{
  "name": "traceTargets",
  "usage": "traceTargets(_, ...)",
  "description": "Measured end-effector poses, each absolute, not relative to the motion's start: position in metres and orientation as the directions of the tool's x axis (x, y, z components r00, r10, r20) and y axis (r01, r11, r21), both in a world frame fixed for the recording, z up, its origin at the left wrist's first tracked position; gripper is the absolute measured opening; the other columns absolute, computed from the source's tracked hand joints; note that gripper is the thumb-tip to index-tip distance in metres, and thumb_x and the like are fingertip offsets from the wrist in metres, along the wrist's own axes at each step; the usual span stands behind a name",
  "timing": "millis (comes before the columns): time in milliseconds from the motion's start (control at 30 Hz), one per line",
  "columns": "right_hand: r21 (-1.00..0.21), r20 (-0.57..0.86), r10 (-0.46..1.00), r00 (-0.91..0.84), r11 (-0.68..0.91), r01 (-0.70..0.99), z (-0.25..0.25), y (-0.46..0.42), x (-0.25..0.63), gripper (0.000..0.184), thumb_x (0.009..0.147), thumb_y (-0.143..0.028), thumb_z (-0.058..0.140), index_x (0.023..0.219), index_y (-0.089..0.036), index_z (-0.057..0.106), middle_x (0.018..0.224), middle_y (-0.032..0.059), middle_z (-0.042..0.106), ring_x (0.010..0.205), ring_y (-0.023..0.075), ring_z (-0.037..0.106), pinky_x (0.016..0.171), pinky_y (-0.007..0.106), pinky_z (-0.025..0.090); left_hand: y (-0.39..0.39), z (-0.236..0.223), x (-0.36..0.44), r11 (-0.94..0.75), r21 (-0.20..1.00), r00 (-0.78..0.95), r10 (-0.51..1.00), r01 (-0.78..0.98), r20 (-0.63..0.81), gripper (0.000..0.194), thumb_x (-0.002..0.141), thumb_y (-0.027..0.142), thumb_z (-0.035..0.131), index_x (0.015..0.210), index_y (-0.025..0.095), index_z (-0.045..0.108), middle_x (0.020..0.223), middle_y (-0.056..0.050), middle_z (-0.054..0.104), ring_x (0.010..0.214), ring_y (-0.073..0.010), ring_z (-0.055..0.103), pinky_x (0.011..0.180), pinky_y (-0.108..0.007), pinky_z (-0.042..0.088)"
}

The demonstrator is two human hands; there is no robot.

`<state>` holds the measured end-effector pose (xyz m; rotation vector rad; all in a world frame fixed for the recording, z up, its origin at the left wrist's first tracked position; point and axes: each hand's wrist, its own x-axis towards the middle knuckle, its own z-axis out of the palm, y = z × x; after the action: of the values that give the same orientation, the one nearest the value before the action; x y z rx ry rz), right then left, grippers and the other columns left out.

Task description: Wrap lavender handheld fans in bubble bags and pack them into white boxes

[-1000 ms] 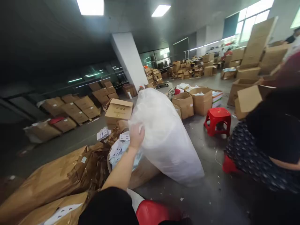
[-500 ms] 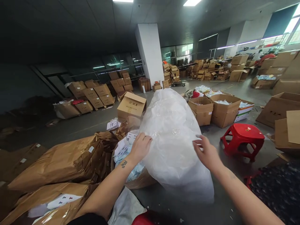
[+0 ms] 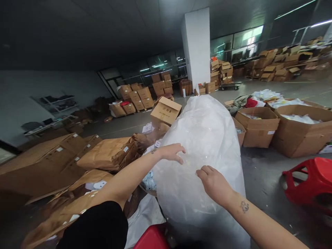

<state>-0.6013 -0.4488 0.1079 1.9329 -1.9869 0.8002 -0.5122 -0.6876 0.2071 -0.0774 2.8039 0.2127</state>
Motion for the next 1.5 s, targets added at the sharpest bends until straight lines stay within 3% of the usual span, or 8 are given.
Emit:
traceTargets(100,-0.172,0.606,-0.793,-0.064,-0.052,-0.984,0.111,-0.442,-0.609,0.018,0.089,-0.011,0.041,0.096,-0.016,0.056,0.083,0.0078,0.059,0.079,0.0206,0.056,0.073,0.036,0.049,-0.682,0.205,-0.487,0.974,0.122,-0.943,-0.146,-0.189,-0.298,0.063,0.065,0.051,0.069,0.117,0.018,0.052,0.114,-0.010,0.054,0.103,-0.0234,0.052,0.083,-0.029,0.043)
traceTargets(233,-0.109,0.649,-0.761,0.018,-0.116,-0.987,0.125,-0.451,-0.602,0.014,0.091,-0.020,0.045,0.099,-0.016,0.056,0.096,0.0110,0.061,0.091,0.0241,0.056,0.080,0.040,0.046,-0.672,0.193,-0.462,0.940,0.099,-0.934,-0.304,-0.326,-0.186,0.020,0.080,0.027,0.053,0.095,0.017,0.062,0.097,-0.007,0.062,0.093,-0.0202,0.056,0.081,-0.029,0.042)
traceTargets(400,-0.059,0.542,-0.831,0.123,-0.183,-0.981,0.149,-0.492,-0.573,0.056,0.079,-0.048,0.061,0.117,-0.009,0.048,0.111,0.0190,0.059,0.096,0.0307,0.057,0.075,0.042,0.048,-0.677,0.201,-0.459,0.807,0.454,-0.922,-0.372,-0.379,-0.108,0.012,0.079,0.022,0.054,0.083,0.015,0.063,0.077,-0.001,0.064,0.074,-0.0134,0.056,0.069,-0.023,0.043)
traceTargets(533,-0.016,0.479,-0.869,0.123,-0.149,-0.989,0.144,-0.515,-0.572,0.020,0.084,-0.025,0.057,0.101,-0.015,0.052,0.082,0.0067,0.060,0.070,0.0211,0.059,0.055,0.031,0.044,-0.689,0.217,-0.449,0.761,0.609,-0.975,-0.168,-0.224,-0.148,0.009,0.076,0.022,0.061,0.080,0.015,0.064,0.077,0.001,0.063,0.078,-0.0116,0.056,0.074,-0.020,0.042)
traceTargets(800,0.158,0.487,-0.846,0.219,-0.161,-0.974,0.126,-0.498,-0.571,0.029,0.074,0.000,0.049,0.095,-0.018,0.054,0.080,0.0035,0.054,0.067,0.0186,0.051,0.058,0.031,0.038,-0.686,0.225,-0.473,0.887,0.456,-0.991,-0.119,-0.075,0.069,0.026,0.084,0.037,0.056,0.100,0.018,0.062,0.101,-0.004,0.064,0.095,-0.0153,0.056,0.085,-0.024,0.041)
traceTargets(900,0.210,0.512,-0.824,0.241,-0.152,-0.966,0.127,-0.495,-0.564,0.026,0.076,-0.002,0.048,0.097,-0.016,0.055,0.081,0.0052,0.056,0.069,0.0198,0.051,0.060,0.033,0.040,-0.672,0.217,-0.505,0.948,0.285,-0.963,0.202,0.146,-0.179,0.036,0.079,0.034,0.063,0.112,0.020,0.060,0.108,-0.006,0.062,0.107,-0.0204,0.052,0.091,-0.028,0.039)
traceTargets(1033,0.148,0.462,-0.858,0.224,-0.174,-0.973,0.123,-0.490,-0.561,0.027,0.073,0.001,0.046,0.091,-0.017,0.055,0.080,0.0044,0.055,0.068,0.0194,0.051,0.057,0.031,0.039,-0.671,0.207,-0.525,0.992,0.103,-0.913,0.113,0.079,-0.392,0.055,0.072,0.044,0.066,0.118,0.015,0.055,0.109,-0.012,0.061,0.101,-0.0249,0.056,0.079,-0.030,0.043)
traceTargets(1500,-0.002,0.365,-0.902,0.231,-0.249,-0.968,0.122,-0.484,-0.566,0.027,0.069,0.002,0.046,0.084,-0.020,0.053,0.079,0.0033,0.054,0.066,0.0185,0.049,0.055,0.030,0.037,-0.694,0.226,-0.505,0.839,0.510,-0.976,-0.108,-0.192,-0.190,0.014,0.081,0.026,0.057,0.085,0.014,0.063,0.081,0.000,0.064,0.076,-0.0117,0.056,0.067,-0.020,0.041)
